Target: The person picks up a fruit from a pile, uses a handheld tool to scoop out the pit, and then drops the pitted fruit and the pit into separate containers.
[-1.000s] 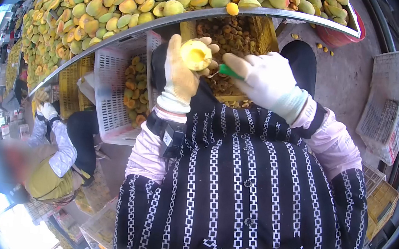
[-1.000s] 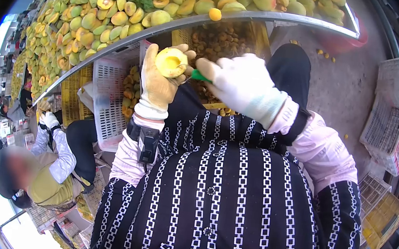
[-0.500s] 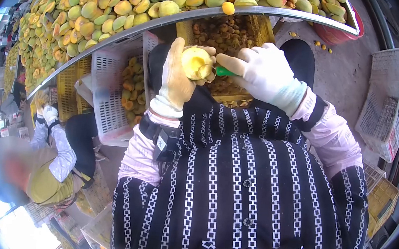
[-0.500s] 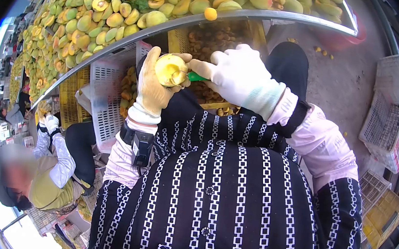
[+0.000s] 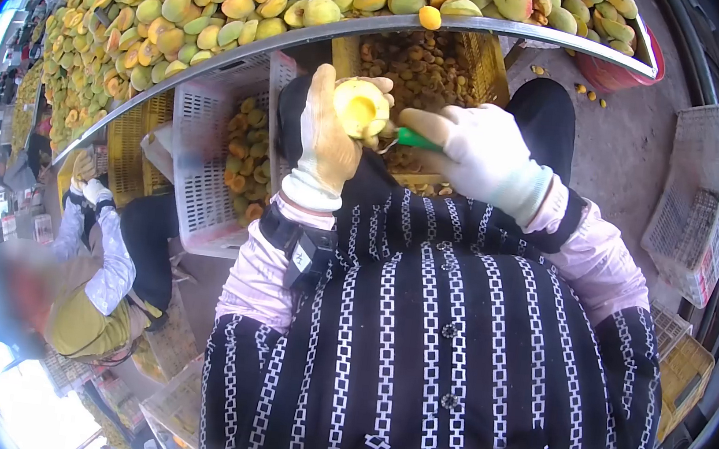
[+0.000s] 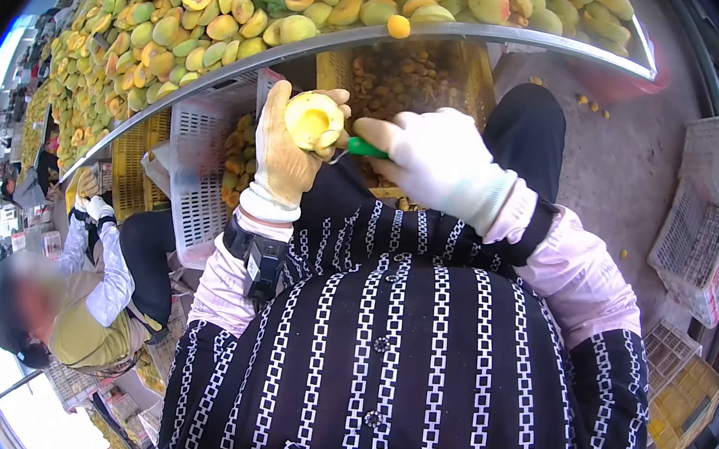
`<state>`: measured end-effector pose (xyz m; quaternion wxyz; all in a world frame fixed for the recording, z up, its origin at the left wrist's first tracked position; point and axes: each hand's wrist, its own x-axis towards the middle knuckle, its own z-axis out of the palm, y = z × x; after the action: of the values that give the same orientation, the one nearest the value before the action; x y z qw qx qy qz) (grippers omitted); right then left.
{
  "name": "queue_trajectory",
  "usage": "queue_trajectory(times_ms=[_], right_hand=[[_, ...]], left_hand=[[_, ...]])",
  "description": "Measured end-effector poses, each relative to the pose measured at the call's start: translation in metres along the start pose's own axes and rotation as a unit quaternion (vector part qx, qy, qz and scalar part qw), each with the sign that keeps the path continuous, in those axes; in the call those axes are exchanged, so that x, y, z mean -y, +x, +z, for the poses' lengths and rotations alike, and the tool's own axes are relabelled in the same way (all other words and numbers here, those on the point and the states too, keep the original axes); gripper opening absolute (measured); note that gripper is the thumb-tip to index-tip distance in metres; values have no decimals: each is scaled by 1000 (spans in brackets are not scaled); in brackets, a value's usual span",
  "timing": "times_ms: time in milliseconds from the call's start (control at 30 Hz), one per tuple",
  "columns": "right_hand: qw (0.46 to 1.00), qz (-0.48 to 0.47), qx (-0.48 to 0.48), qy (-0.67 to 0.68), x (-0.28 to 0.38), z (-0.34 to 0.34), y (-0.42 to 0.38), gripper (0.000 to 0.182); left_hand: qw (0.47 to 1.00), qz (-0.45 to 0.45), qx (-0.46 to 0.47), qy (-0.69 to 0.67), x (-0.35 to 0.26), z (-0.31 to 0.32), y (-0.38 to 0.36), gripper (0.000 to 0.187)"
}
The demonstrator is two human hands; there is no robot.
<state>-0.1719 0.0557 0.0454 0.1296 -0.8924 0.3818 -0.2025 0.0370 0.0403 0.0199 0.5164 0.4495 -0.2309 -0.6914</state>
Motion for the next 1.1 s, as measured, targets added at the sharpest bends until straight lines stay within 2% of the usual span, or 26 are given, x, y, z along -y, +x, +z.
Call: queue_trajectory(times_ms=[67,133,200,267,433,500,533,567,633,667,700,733,767,833,867,900,967,1000,1033,1100], right_hand=[[999,34,-2,-32,-7,0,-4,40],[998,44,-4,-44,-8,0,-3,41],[999,-4,-25,-33,3,-5,5,42],[999,-11,2,-50,7,-5,6,42],[998,11,13,-60,-7,-5,-3,41],[999,-19,-31,-24,2,-4,5,42],[1000,-16,1,-19,9,-7,7,37],[999,-32,-7,-35,7,-3,7,37],[997,3,31,-78,-6,-4,3,36],[995,42,36,-85,-20,0,-4,35],[990,76,70,-94,-33,-2,-12,35],[990,96,64,-88,-43,1,-19,37],[989,116,56,-79,-50,7,-24,39],[989,148,24,-8,-56,21,-25,43],[990,136,-4,34,-56,27,-21,45],[990,127,-28,52,-53,30,-16,43],[990,114,-44,69,-49,32,-5,41],[989,115,-47,75,-46,30,-2,41],[990,103,-50,84,-46,28,3,41],[988,86,-95,89,-48,27,4,42]], left_hand=[[998,22,29,56,-2,-6,-1,66],[998,14,32,52,0,-6,0,67],[998,4,40,48,3,4,0,67],[994,85,-11,71,7,16,-3,69],[996,51,-1,77,-4,2,-9,70],[995,45,6,88,-4,2,-9,70],[998,36,-1,50,-2,2,-7,70],[999,29,-6,13,-1,2,-6,71],[999,30,34,15,-21,-24,-16,74],[999,32,-13,33,-37,-43,-21,74],[992,72,-76,72,-48,-66,-27,73],[973,135,-137,128,-54,-92,-31,67],[933,205,-186,231,-60,-124,-33,54],[806,240,-337,423,-67,-156,-26,42],[760,268,-340,485,-74,-151,-20,41],[709,293,-340,543,-78,-141,-10,42],[767,331,-201,511,-85,-111,27,41],[771,309,-195,521,-83,-90,51,40],[617,357,-185,676,-88,-70,76,42],[628,433,-97,639,-91,-45,125,48]])
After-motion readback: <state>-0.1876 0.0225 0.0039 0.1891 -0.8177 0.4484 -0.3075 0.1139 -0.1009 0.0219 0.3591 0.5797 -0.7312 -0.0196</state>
